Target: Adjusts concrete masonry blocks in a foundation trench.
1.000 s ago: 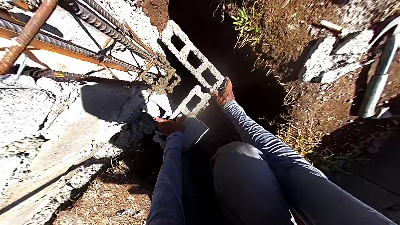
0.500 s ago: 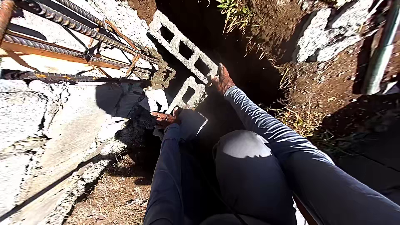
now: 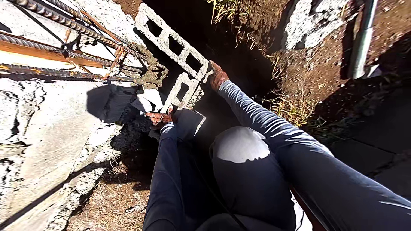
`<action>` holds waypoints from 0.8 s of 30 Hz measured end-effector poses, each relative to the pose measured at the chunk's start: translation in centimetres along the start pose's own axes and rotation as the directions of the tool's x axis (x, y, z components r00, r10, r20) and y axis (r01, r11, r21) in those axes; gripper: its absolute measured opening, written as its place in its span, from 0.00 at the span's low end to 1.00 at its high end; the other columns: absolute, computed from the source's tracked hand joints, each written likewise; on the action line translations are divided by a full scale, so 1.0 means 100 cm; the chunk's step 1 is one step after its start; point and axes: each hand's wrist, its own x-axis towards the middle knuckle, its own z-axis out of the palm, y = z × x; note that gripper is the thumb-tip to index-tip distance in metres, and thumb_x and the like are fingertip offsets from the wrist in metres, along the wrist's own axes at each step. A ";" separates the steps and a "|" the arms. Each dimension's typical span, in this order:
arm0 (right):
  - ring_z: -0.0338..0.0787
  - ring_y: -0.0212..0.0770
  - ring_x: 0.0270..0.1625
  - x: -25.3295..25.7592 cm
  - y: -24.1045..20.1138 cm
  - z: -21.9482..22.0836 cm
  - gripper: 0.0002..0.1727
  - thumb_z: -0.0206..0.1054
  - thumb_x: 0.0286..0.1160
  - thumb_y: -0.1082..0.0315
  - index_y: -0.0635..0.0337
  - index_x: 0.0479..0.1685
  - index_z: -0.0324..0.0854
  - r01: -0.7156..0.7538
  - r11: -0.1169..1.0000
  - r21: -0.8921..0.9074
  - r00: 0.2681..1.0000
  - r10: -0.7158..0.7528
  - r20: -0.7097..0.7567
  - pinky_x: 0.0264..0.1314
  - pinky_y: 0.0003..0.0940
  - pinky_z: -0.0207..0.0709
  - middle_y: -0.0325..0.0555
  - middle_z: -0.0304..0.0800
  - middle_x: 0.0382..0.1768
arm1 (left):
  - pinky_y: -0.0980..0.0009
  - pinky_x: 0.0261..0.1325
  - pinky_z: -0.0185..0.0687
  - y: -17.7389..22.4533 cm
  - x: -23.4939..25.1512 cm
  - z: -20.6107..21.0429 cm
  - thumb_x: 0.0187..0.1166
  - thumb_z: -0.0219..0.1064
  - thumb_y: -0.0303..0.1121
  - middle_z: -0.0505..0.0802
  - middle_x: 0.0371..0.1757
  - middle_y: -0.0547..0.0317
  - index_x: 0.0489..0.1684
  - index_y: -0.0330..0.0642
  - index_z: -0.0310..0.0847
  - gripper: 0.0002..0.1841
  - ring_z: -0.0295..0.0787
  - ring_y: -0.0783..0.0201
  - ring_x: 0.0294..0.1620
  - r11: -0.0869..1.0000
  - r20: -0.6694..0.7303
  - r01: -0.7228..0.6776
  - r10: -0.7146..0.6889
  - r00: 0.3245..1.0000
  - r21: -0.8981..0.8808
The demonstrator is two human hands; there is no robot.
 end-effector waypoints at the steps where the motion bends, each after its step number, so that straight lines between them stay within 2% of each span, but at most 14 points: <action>1: 0.65 0.43 0.92 -0.002 0.000 0.002 0.43 0.60 0.83 0.69 0.51 0.98 0.43 0.020 1.000 0.002 1.000 -0.020 -0.001 0.93 0.44 0.61 0.48 0.58 0.93 | 0.26 0.85 0.45 0.000 0.000 -0.001 0.59 0.63 0.81 0.69 0.86 0.30 0.96 0.35 0.26 0.74 0.66 0.38 0.86 1.000 0.001 -0.006 0.006 1.000 -0.012; 3: 0.61 0.45 0.93 -0.003 -0.001 0.000 0.48 0.63 0.77 0.73 0.52 0.98 0.41 0.043 0.999 0.017 0.999 -0.043 0.006 0.94 0.44 0.59 0.51 0.55 0.94 | 0.30 0.88 0.42 0.003 -0.005 -0.020 0.61 0.64 0.80 0.65 0.88 0.30 0.96 0.37 0.25 0.73 0.63 0.38 0.88 1.000 0.055 -0.014 0.016 0.998 -0.027; 5: 0.63 0.47 0.92 -0.002 0.001 -0.002 0.50 0.67 0.73 0.74 0.54 0.97 0.44 0.057 0.998 0.022 0.998 -0.057 0.000 0.92 0.46 0.61 0.53 0.57 0.93 | 0.33 0.90 0.37 0.002 -0.007 -0.030 0.63 0.62 0.80 0.61 0.91 0.32 0.97 0.39 0.23 0.71 0.59 0.40 0.90 0.999 0.107 -0.006 0.011 0.994 -0.044; 8: 0.65 0.49 0.91 -0.004 0.005 -0.007 0.48 0.67 0.75 0.73 0.53 0.97 0.44 0.071 0.997 0.034 0.997 -0.072 0.016 0.91 0.49 0.63 0.53 0.59 0.92 | 0.32 0.89 0.38 -0.001 -0.006 -0.021 0.62 0.62 0.81 0.62 0.90 0.30 0.96 0.37 0.24 0.72 0.60 0.39 0.89 0.999 0.085 -0.014 0.017 0.996 -0.038; 9: 0.66 0.49 0.91 -0.002 0.007 -0.006 0.48 0.66 0.77 0.73 0.53 0.97 0.43 0.080 0.996 0.029 0.996 -0.081 0.026 0.91 0.49 0.63 0.53 0.59 0.92 | 0.32 0.89 0.37 0.002 -0.008 -0.027 0.63 0.64 0.79 0.61 0.90 0.29 0.96 0.37 0.23 0.71 0.59 0.38 0.90 0.998 0.096 0.000 0.006 0.995 -0.063; 12: 0.68 0.50 0.90 0.001 0.009 -0.005 0.45 0.61 0.81 0.72 0.52 0.98 0.43 0.099 0.995 -0.005 0.995 -0.099 0.030 0.91 0.51 0.63 0.52 0.59 0.92 | 0.31 0.88 0.42 0.009 -0.008 -0.037 0.63 0.70 0.75 0.64 0.88 0.28 0.96 0.35 0.24 0.72 0.62 0.38 0.89 0.996 0.108 0.034 -0.025 0.994 -0.078; 15: 0.67 0.50 0.90 -0.007 -0.004 -0.013 0.44 0.62 0.80 0.71 0.54 0.97 0.44 0.083 0.995 -0.064 0.997 -0.082 0.008 0.91 0.51 0.62 0.52 0.59 0.92 | 0.31 0.88 0.44 0.003 0.000 -0.020 0.55 0.68 0.81 0.66 0.88 0.29 0.96 0.36 0.25 0.77 0.64 0.38 0.88 0.998 0.075 0.047 -0.044 0.996 -0.046; 17: 0.64 0.51 0.92 -0.007 -0.012 -0.018 0.44 0.62 0.80 0.69 0.56 0.97 0.46 0.055 0.994 -0.093 0.998 -0.057 -0.014 0.92 0.52 0.59 0.55 0.58 0.92 | 0.28 0.88 0.38 0.002 0.002 -0.015 0.53 0.65 0.84 0.64 0.89 0.28 0.96 0.36 0.22 0.78 0.63 0.37 0.89 0.998 0.078 0.050 -0.047 0.996 -0.035; 20: 0.64 0.53 0.91 0.002 -0.018 -0.020 0.40 0.63 0.81 0.67 0.57 0.94 0.54 0.042 0.997 -0.072 0.996 -0.047 -0.069 0.92 0.53 0.59 0.57 0.62 0.90 | 0.26 0.87 0.34 0.000 0.000 -0.012 0.57 0.64 0.82 0.60 0.91 0.29 0.96 0.34 0.24 0.76 0.59 0.38 0.91 0.999 0.058 0.021 -0.018 0.998 -0.049; 22: 0.66 0.55 0.90 0.004 -0.026 -0.020 0.38 0.63 0.83 0.62 0.57 0.94 0.56 0.030 0.996 -0.088 0.998 -0.034 -0.053 0.92 0.55 0.59 0.58 0.64 0.89 | 0.25 0.85 0.33 0.001 -0.001 -0.013 0.60 0.61 0.81 0.59 0.91 0.27 0.96 0.33 0.27 0.73 0.59 0.35 0.90 0.999 0.052 0.008 -0.005 0.999 -0.042; 24: 0.74 0.62 0.84 0.001 -0.036 -0.016 0.39 0.63 0.85 0.58 0.54 0.95 0.53 -0.022 0.989 -0.145 1.000 0.020 -0.016 0.85 0.64 0.65 0.60 0.71 0.85 | 0.26 0.86 0.36 0.003 0.000 -0.017 0.58 0.63 0.81 0.64 0.89 0.28 0.96 0.33 0.27 0.74 0.62 0.36 0.88 0.999 0.056 0.029 -0.027 0.998 -0.034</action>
